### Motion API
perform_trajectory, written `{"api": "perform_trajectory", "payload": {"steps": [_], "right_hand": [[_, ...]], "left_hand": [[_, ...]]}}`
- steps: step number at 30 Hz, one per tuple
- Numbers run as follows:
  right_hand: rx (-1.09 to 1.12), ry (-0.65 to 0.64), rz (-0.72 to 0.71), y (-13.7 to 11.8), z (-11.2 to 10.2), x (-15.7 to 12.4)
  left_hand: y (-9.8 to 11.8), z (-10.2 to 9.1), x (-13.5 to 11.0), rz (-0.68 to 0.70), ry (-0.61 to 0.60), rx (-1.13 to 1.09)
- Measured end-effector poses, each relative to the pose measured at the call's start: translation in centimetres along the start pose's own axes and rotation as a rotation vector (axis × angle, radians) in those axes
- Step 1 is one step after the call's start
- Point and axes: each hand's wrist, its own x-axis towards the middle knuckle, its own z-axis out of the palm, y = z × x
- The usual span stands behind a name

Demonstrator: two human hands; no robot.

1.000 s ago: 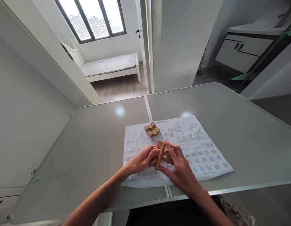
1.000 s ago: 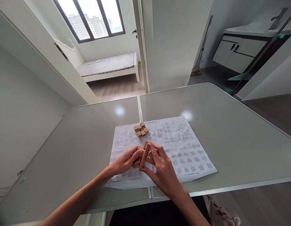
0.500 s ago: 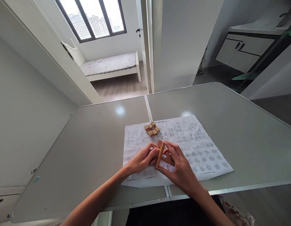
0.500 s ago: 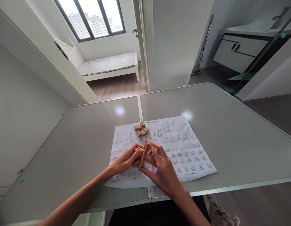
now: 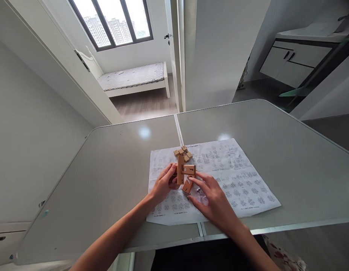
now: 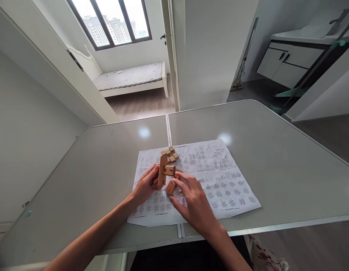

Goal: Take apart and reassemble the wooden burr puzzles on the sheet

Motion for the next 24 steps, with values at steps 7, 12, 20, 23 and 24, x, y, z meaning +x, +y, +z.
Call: {"api": "perform_trajectory", "payload": {"steps": [7,12,20,23,24], "right_hand": [[-0.005,-0.065,-0.039,-0.25,0.1,0.24],[0.008,-0.074,-0.019,-0.23,0.12,0.13],[-0.096,-0.021,0.046,-0.08,0.49,0.02],[-0.073,-0.023,0.069,-0.24,0.55,0.05],[-0.057,-0.01,0.087,-0.23,0.54,0.05]], "left_hand": [[-0.02,-0.34,0.23,0.008,0.057,-0.058],[-0.05,-0.07,0.15,0.011,0.036,-0.036],[-0.14,-0.08,-0.01,0.016,0.008,0.074],[-0.13,0.04,-0.07,0.023,0.003,0.116],[-0.11,0.12,-0.12,0.029,0.0,0.132]]}}
